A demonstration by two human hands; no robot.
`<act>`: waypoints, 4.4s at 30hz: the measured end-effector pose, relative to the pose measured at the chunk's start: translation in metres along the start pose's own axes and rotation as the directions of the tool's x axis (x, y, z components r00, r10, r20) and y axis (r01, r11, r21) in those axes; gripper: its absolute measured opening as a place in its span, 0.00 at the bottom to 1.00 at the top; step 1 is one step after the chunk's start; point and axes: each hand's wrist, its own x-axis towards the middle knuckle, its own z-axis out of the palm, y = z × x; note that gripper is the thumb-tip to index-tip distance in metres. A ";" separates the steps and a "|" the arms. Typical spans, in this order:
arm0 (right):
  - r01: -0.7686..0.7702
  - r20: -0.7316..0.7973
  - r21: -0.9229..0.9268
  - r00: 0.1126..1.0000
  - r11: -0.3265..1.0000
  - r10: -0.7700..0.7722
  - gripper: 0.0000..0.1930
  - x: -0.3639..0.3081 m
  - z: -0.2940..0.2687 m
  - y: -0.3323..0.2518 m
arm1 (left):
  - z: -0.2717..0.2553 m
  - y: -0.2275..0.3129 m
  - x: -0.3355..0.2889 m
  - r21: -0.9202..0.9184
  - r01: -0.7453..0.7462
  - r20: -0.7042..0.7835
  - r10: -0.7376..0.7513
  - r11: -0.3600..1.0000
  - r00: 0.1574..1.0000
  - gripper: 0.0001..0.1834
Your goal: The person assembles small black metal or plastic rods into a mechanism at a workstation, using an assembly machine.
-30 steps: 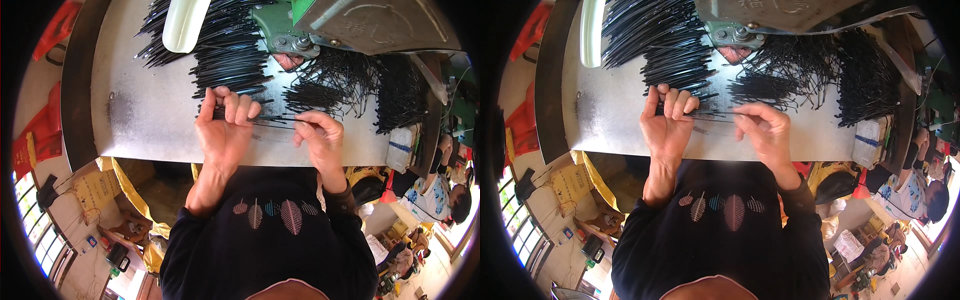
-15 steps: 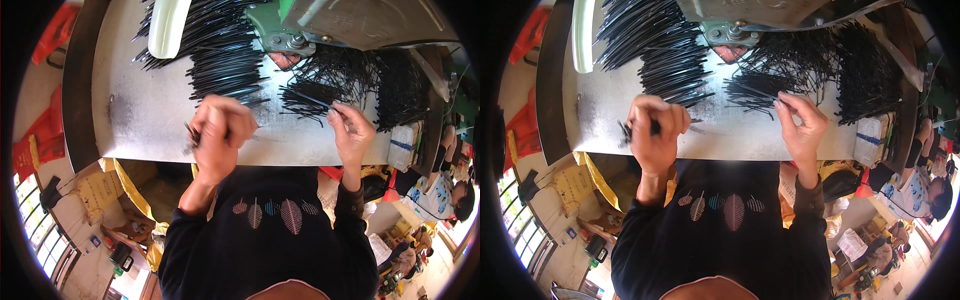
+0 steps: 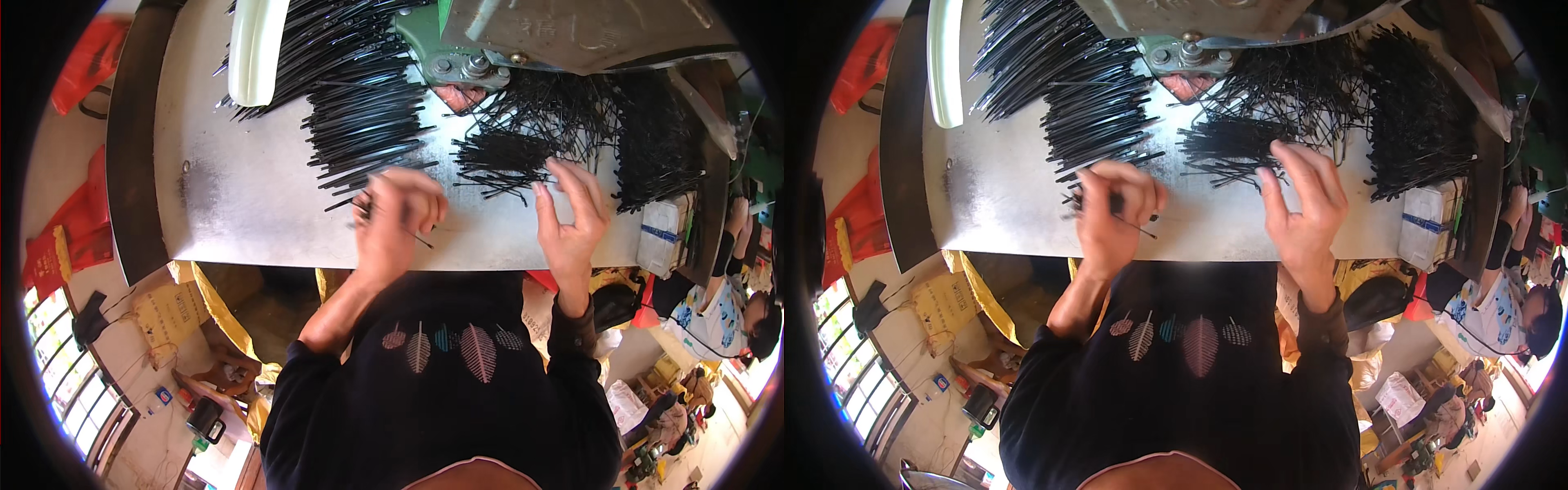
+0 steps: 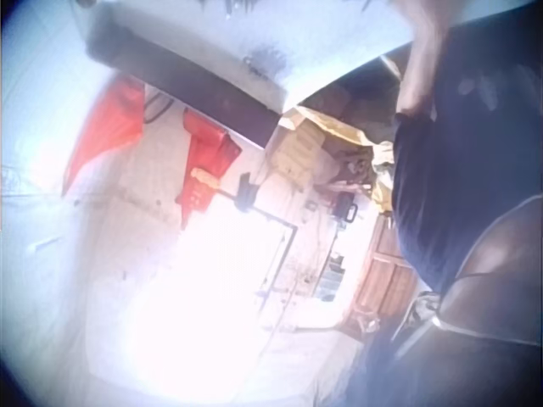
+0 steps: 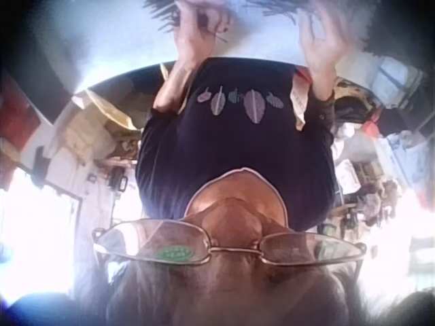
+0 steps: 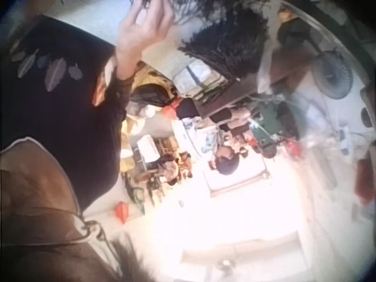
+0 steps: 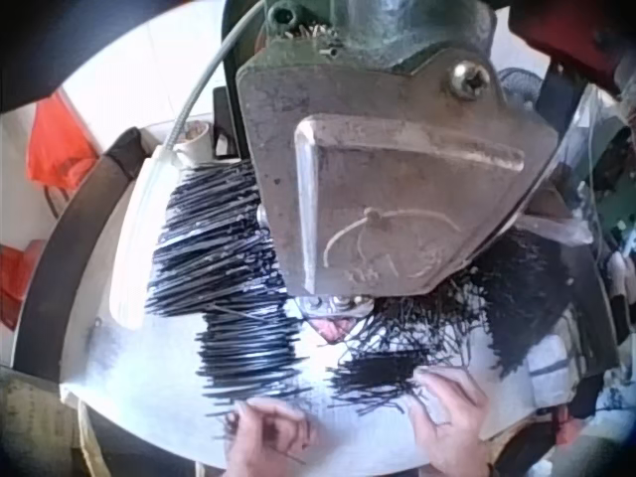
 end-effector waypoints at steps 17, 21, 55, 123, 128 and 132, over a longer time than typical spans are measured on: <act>-0.328 0.431 0.559 0.900 0.761 0.071 0.23 -0.006 0.046 -0.073 | 0.010 0.012 0.006 -0.513 0.073 -0.129 -0.161 0.855 0.978 0.34; -0.561 0.524 0.705 0.824 0.434 0.214 0.17 -0.005 0.062 -0.081 | 0.013 0.011 -0.001 -0.074 0.086 -0.113 -0.094 0.994 0.989 0.35; -0.517 0.312 0.719 0.837 0.464 0.449 0.12 -0.023 0.008 -0.004 | 0.004 0.005 0.008 -0.804 -0.006 -0.156 -0.202 0.594 0.967 0.25; -0.218 0.229 0.203 0.959 0.955 0.170 0.05 -0.008 -0.010 -0.003 | 0.009 0.002 0.006 -0.666 0.014 -0.132 -0.137 0.746 0.982 0.30; -0.065 0.100 -0.130 0.992 0.989 0.078 0.11 -0.014 -0.010 0.002 | 0.013 -0.001 0.008 -0.733 0.036 -0.069 -0.127 0.679 0.990 0.31; -0.234 0.260 0.164 0.947 0.958 0.187 0.14 -0.020 0.008 -0.030 | 0.013 -0.005 0.006 -0.713 0.065 -0.027 -0.120 0.698 0.992 0.32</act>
